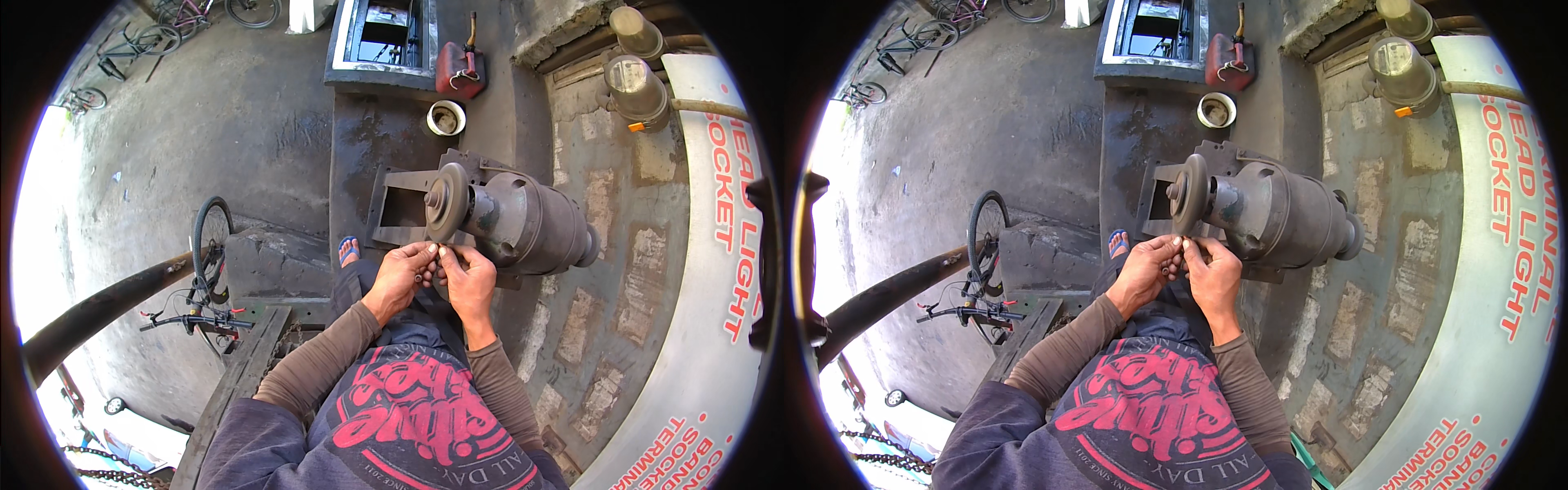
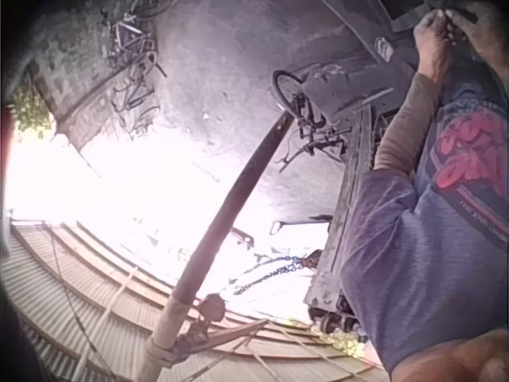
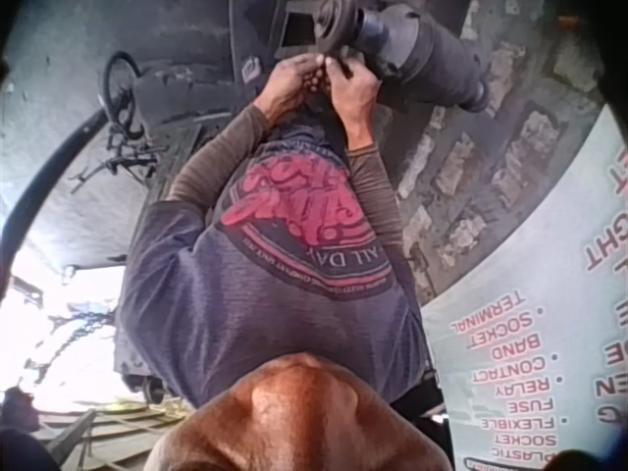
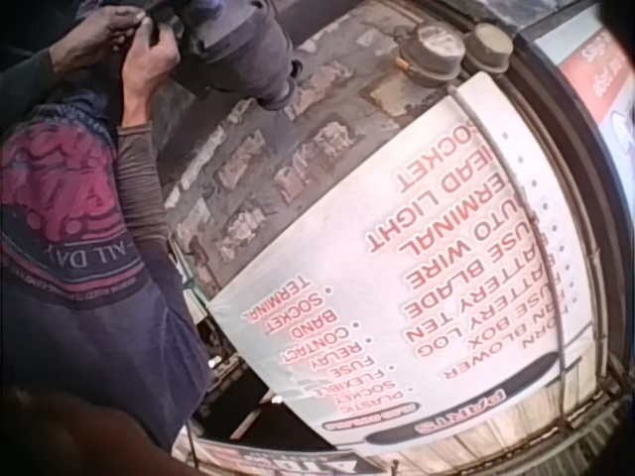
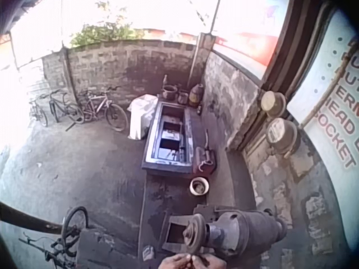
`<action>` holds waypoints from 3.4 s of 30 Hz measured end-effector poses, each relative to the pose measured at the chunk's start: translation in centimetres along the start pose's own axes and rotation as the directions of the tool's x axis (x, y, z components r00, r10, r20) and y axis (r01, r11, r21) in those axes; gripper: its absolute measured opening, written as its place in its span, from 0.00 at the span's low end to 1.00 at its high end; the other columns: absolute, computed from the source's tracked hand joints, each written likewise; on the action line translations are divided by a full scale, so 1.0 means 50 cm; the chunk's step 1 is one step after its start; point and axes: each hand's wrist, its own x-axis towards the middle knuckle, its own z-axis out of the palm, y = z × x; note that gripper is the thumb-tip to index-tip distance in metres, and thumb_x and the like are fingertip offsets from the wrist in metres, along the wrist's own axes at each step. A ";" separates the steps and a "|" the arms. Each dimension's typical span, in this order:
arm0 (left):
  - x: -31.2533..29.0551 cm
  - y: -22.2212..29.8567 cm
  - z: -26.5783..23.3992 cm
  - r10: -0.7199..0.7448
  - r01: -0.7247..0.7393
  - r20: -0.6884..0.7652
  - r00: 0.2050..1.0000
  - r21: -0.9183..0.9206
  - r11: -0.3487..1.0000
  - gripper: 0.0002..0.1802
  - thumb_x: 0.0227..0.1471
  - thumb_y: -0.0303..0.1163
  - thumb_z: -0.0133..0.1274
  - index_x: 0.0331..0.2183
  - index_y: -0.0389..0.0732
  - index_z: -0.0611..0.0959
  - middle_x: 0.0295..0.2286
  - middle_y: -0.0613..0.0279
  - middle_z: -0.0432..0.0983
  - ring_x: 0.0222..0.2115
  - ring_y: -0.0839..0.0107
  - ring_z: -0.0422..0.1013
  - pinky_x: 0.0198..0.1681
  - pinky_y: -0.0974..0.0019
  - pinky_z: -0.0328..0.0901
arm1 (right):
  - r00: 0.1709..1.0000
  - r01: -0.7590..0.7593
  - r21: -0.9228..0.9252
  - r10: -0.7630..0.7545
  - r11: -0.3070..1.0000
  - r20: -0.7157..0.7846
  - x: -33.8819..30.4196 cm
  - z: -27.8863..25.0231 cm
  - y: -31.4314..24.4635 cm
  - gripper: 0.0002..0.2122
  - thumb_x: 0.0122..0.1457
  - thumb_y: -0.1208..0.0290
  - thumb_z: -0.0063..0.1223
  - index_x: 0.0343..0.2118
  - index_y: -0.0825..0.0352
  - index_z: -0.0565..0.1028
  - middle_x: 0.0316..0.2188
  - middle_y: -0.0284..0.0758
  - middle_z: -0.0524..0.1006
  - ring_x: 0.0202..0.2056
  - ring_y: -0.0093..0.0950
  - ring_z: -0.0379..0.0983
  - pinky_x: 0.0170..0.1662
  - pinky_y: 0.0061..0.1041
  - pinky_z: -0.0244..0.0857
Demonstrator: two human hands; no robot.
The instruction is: The person holds small metal parts and grinds them against a bench grinder wheel, rotating the parts to smooth edges. The person repeatedly moves between the workbench and the grinder, handling the parts by hand and inspecting them between grinding passes.
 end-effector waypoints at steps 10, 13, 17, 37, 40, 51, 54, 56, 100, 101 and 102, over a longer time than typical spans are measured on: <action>-0.015 0.010 -0.001 -0.023 0.021 0.057 0.998 0.046 0.999 0.13 0.66 0.36 0.56 0.47 0.38 0.84 0.25 0.73 0.75 0.22 0.83 0.67 0.27 0.77 0.65 | 0.998 -0.038 0.019 0.037 0.999 0.051 -0.013 -0.005 0.017 0.11 0.67 0.69 0.60 0.40 0.74 0.82 0.25 0.29 0.80 0.23 0.15 0.73 0.26 0.17 0.68; -0.008 0.005 -0.009 -0.019 0.018 0.029 0.999 0.035 0.999 0.14 0.66 0.36 0.56 0.48 0.38 0.84 0.25 0.73 0.75 0.22 0.83 0.67 0.27 0.77 0.65 | 0.998 0.043 -0.132 -0.038 0.990 0.043 -0.013 -0.006 0.013 0.11 0.65 0.68 0.61 0.39 0.74 0.82 0.24 0.32 0.81 0.23 0.17 0.75 0.27 0.20 0.68; -0.005 0.003 -0.011 -0.002 0.001 0.027 1.000 0.035 0.999 0.14 0.67 0.36 0.55 0.48 0.38 0.84 0.25 0.73 0.75 0.23 0.83 0.67 0.27 0.77 0.64 | 0.999 0.033 -0.159 -0.030 0.987 0.025 -0.012 0.000 -0.007 0.11 0.64 0.68 0.61 0.38 0.74 0.82 0.22 0.34 0.82 0.23 0.19 0.76 0.27 0.22 0.68; -0.003 0.010 0.009 0.009 -0.010 0.026 1.000 0.037 0.999 0.12 0.67 0.37 0.53 0.43 0.38 0.85 0.24 0.73 0.74 0.22 0.83 0.66 0.26 0.77 0.61 | 0.997 -0.070 0.088 0.066 0.994 0.049 -0.004 0.003 -0.004 0.11 0.67 0.68 0.59 0.37 0.74 0.82 0.24 0.29 0.80 0.23 0.15 0.73 0.25 0.17 0.67; -0.008 0.015 0.015 0.012 -0.014 0.038 0.999 0.050 0.999 0.12 0.67 0.36 0.54 0.42 0.39 0.85 0.24 0.74 0.74 0.22 0.84 0.66 0.25 0.77 0.60 | 0.994 -0.103 0.145 0.096 0.984 0.054 -0.002 0.003 -0.005 0.11 0.67 0.68 0.59 0.36 0.74 0.82 0.24 0.29 0.80 0.23 0.15 0.73 0.24 0.17 0.68; 0.002 0.007 -0.004 0.013 -0.016 0.106 0.994 0.022 1.000 0.13 0.69 0.36 0.50 0.41 0.35 0.82 0.28 0.66 0.77 0.26 0.76 0.73 0.30 0.71 0.70 | 0.980 -0.197 0.234 0.185 0.952 0.071 -0.007 0.006 -0.013 0.11 0.68 0.68 0.56 0.37 0.74 0.82 0.24 0.30 0.79 0.22 0.17 0.74 0.23 0.17 0.68; 0.010 0.002 -0.011 0.016 -0.019 0.107 0.994 0.022 1.000 0.13 0.69 0.36 0.50 0.40 0.35 0.82 0.28 0.66 0.77 0.26 0.75 0.73 0.30 0.70 0.70 | 0.977 -0.214 0.260 0.203 0.942 0.066 -0.007 0.007 -0.016 0.11 0.68 0.69 0.56 0.36 0.74 0.81 0.24 0.31 0.79 0.21 0.17 0.74 0.23 0.17 0.68; 0.009 0.004 -0.006 0.017 -0.019 0.106 0.994 0.019 1.000 0.13 0.69 0.36 0.50 0.40 0.35 0.82 0.28 0.66 0.77 0.26 0.75 0.73 0.30 0.70 0.70 | 0.976 -0.218 0.274 0.208 0.937 0.063 -0.006 0.007 -0.016 0.11 0.68 0.69 0.56 0.36 0.75 0.81 0.24 0.32 0.79 0.21 0.17 0.73 0.23 0.17 0.68; -0.022 0.003 -0.013 0.037 -0.040 0.066 0.997 0.040 0.998 0.14 0.65 0.34 0.57 0.47 0.37 0.84 0.30 0.69 0.79 0.27 0.80 0.73 0.29 0.75 0.67 | 0.922 -0.336 0.644 0.102 0.687 0.373 -0.008 -0.008 0.066 0.10 0.70 0.73 0.52 0.48 0.72 0.77 0.35 0.38 0.81 0.33 0.28 0.78 0.38 0.27 0.75; -0.019 0.002 -0.014 0.047 -0.050 0.068 0.997 0.034 0.998 0.14 0.64 0.35 0.58 0.47 0.37 0.84 0.30 0.69 0.79 0.27 0.80 0.73 0.28 0.75 0.66 | 0.924 -0.334 0.651 0.099 0.682 0.370 -0.006 -0.006 0.069 0.10 0.70 0.73 0.52 0.48 0.72 0.77 0.35 0.38 0.81 0.33 0.28 0.78 0.38 0.27 0.75; -0.015 0.000 -0.015 0.057 -0.059 0.069 0.996 0.027 0.998 0.14 0.64 0.35 0.58 0.47 0.37 0.84 0.29 0.69 0.79 0.27 0.79 0.72 0.28 0.75 0.66 | 0.925 -0.331 0.658 0.096 0.676 0.367 -0.004 -0.005 0.071 0.10 0.70 0.73 0.52 0.48 0.72 0.78 0.35 0.38 0.81 0.33 0.28 0.78 0.38 0.27 0.75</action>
